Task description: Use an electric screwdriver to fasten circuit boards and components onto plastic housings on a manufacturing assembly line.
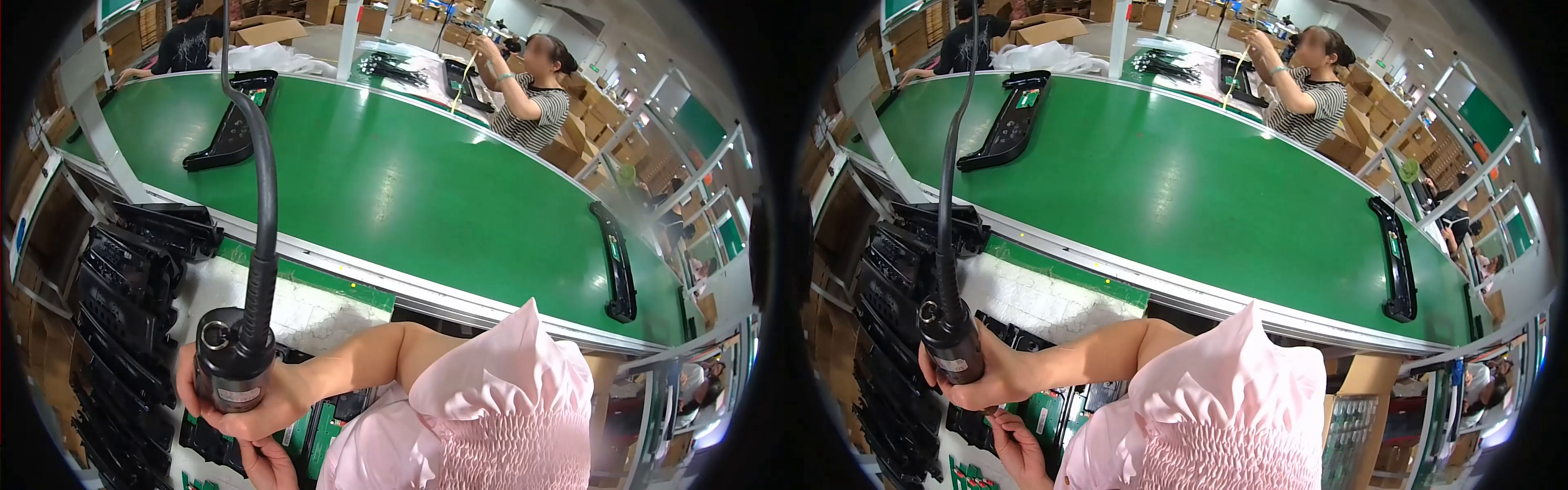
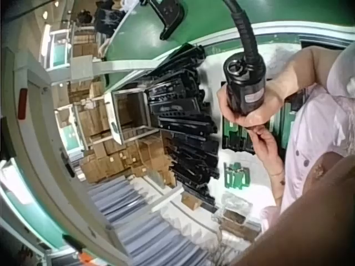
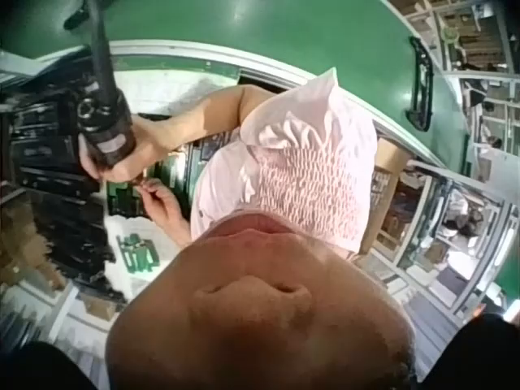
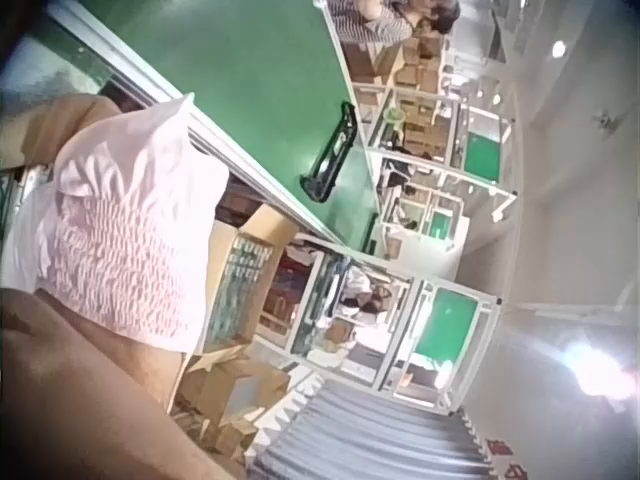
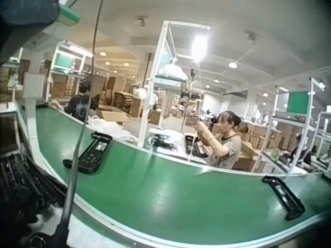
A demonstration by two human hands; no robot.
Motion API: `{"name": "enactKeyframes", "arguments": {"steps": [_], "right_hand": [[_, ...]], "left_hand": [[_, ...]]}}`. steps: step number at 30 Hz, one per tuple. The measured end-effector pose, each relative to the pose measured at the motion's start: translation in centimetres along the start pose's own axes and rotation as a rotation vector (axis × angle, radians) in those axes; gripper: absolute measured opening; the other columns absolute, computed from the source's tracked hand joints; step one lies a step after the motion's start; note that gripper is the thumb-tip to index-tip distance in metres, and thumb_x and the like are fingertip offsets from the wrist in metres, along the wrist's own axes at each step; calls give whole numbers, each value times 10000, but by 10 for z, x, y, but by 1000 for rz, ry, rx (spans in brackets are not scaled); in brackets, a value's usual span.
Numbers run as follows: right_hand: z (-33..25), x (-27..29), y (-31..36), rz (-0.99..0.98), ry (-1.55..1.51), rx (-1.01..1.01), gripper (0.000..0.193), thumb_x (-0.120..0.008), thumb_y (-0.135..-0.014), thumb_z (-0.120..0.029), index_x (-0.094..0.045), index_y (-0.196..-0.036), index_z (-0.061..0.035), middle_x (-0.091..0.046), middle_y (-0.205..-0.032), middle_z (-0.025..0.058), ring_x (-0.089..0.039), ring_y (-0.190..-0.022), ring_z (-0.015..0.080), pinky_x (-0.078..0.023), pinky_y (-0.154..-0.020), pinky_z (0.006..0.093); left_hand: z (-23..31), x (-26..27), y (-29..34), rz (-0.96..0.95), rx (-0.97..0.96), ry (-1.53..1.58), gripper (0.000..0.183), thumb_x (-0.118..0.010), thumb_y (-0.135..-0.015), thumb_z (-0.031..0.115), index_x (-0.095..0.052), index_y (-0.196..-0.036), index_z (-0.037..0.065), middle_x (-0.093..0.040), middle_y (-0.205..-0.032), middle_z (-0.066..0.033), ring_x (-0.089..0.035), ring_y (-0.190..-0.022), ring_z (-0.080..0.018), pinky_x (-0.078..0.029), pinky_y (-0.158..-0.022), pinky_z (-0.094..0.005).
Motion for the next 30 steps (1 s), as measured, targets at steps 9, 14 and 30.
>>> {"name": "enactKeyframes", "arguments": {"steps": [9, 14, 30], "right_hand": [[4, -3, 2, 53, -50, 60, 199, -576, -627, -49, -474, -789, 5, -487, -627, 26, -456, -501, 63, -362, -444, 194], [-1, -5, 1, 48, -40, 97, 232, -582, -621, -65, -469, -811, 6, -489, -624, 31, -459, -498, 66, -364, -442, 193], [-19, 30, -3, 307, 163, 75, 127, -560, -658, -9, -503, -771, -14, -483, -610, 7, -422, -497, 55, -334, -460, 208]], "left_hand": [[11, 10, -7, -125, -15, 83, 174, -470, -877, 80, -459, -1010, -31, -498, -880, -75, -498, -795, -133, -479, -714, -236], [8, 7, -4, -182, 7, 85, 169, -465, -884, 107, -459, -984, -30, -478, -869, -71, -477, -772, -128, -461, -675, -232], [0, -8, -1, -114, 105, 208, 360, -303, -908, 5, -291, -1260, -75, -286, -1317, -229, -306, -1223, -303, -314, -1019, -368]]}}
Point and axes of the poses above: each hand's wrist, its own y-axis away from the middle knuckle, its own x-axis out of the back of the hand, z = x × y, the point moved 4 cm from there along -y, towards the middle knuckle
